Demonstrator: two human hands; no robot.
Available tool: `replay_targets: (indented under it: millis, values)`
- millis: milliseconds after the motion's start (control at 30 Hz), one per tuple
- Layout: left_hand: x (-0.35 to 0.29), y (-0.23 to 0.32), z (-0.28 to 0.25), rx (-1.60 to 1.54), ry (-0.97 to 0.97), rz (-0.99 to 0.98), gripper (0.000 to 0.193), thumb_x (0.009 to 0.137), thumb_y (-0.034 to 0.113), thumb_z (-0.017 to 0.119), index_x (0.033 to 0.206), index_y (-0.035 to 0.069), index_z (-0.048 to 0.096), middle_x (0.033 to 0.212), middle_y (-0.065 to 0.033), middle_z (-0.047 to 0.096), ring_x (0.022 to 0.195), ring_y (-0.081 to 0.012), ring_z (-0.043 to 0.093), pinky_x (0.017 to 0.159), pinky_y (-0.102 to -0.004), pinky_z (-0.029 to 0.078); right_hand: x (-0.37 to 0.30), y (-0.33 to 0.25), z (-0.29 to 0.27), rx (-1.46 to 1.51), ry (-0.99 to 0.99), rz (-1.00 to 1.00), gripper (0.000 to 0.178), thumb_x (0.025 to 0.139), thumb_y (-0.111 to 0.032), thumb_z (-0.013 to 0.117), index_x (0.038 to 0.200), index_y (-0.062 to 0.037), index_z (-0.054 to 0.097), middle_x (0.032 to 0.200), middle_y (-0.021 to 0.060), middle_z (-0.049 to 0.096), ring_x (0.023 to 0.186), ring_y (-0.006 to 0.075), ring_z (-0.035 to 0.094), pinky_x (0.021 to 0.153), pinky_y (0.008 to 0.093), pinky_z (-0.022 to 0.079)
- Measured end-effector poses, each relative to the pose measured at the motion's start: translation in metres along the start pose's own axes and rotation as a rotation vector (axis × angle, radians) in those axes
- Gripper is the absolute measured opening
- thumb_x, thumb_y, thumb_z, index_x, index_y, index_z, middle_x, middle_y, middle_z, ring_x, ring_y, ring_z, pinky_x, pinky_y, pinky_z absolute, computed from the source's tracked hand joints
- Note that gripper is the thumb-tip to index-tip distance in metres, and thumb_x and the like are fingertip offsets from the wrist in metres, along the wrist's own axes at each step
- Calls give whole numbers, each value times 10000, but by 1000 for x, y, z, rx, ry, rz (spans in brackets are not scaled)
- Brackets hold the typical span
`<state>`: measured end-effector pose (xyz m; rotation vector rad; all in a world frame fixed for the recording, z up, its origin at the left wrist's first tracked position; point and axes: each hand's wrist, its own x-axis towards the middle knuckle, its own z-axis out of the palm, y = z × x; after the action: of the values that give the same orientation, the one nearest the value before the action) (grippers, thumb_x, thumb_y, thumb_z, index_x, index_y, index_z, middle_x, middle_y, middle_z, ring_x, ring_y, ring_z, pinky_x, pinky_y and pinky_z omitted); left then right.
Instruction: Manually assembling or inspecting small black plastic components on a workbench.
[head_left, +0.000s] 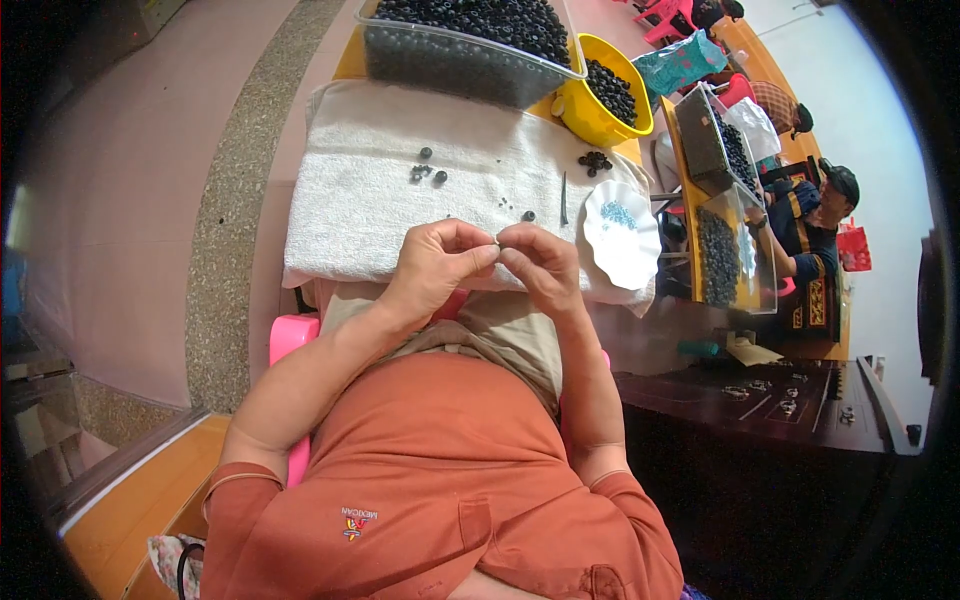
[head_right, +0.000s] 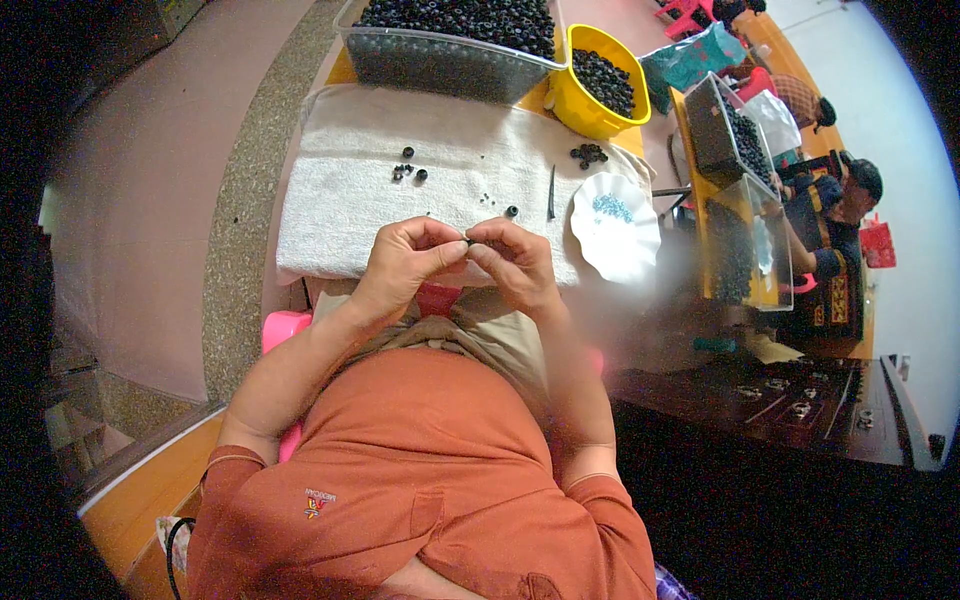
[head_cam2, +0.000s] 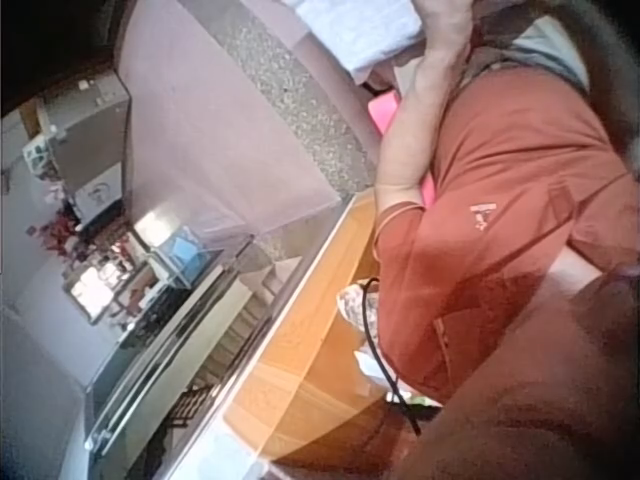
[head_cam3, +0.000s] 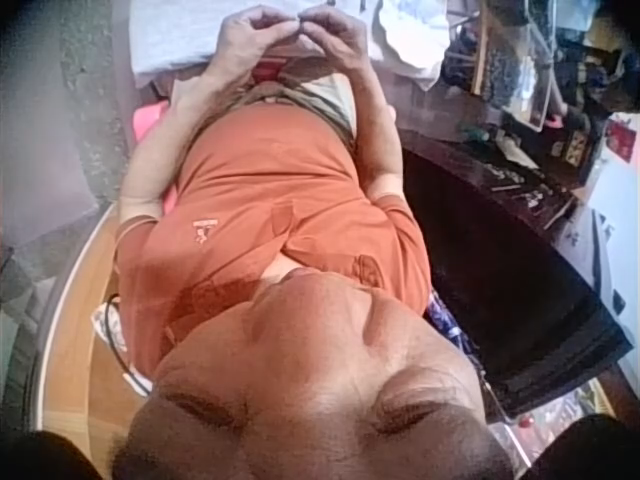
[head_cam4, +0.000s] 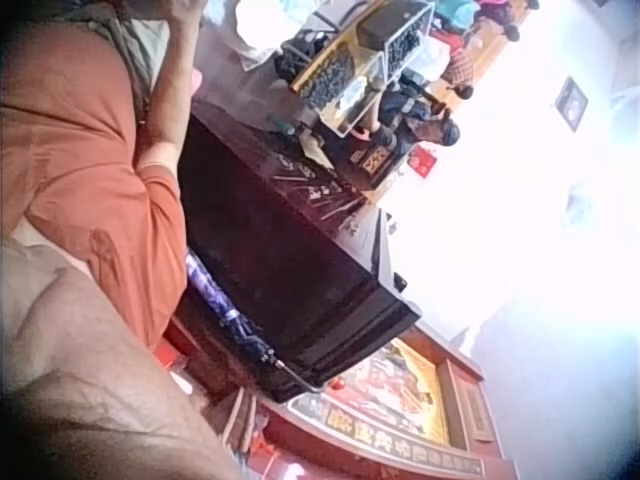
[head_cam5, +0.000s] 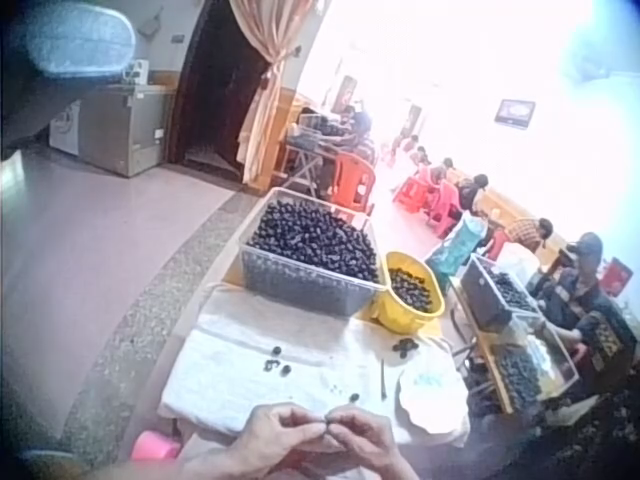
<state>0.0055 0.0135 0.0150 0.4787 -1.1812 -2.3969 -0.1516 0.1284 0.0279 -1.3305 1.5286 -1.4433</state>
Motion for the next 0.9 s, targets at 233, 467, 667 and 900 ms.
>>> replay_targets:
  millis: [233,467,667,900]
  values:
    - [-1,3,2,-18,16,-26,114,884,62,703,972,-1,667,889,-64,697,788,-103,656,722,-236,550,0,7,-5,39,-4,-4,168,889,1,671,1052,40,661,1001,71,655,938,118,611,819,248,498]
    - [-1,3,1,-60,7,-50,108,880,56,706,964,1,665,885,-60,693,778,-97,646,709,-238,544,-2,6,-3,138,39,99,157,877,22,682,1031,42,664,976,57,656,907,112,603,801,238,489]
    - [0,2,0,-67,0,-60,106,882,57,705,963,2,664,883,-59,694,773,-96,649,700,-237,548,-2,4,-2,27,19,-20,115,885,49,656,999,47,645,947,51,636,886,95,582,781,220,468]
    - [0,2,0,-81,6,-61,108,885,59,705,968,4,662,886,-61,696,772,-96,655,697,-234,553,-3,5,4,9,51,-26,121,890,68,637,1009,46,634,965,54,620,887,94,573,778,220,459]
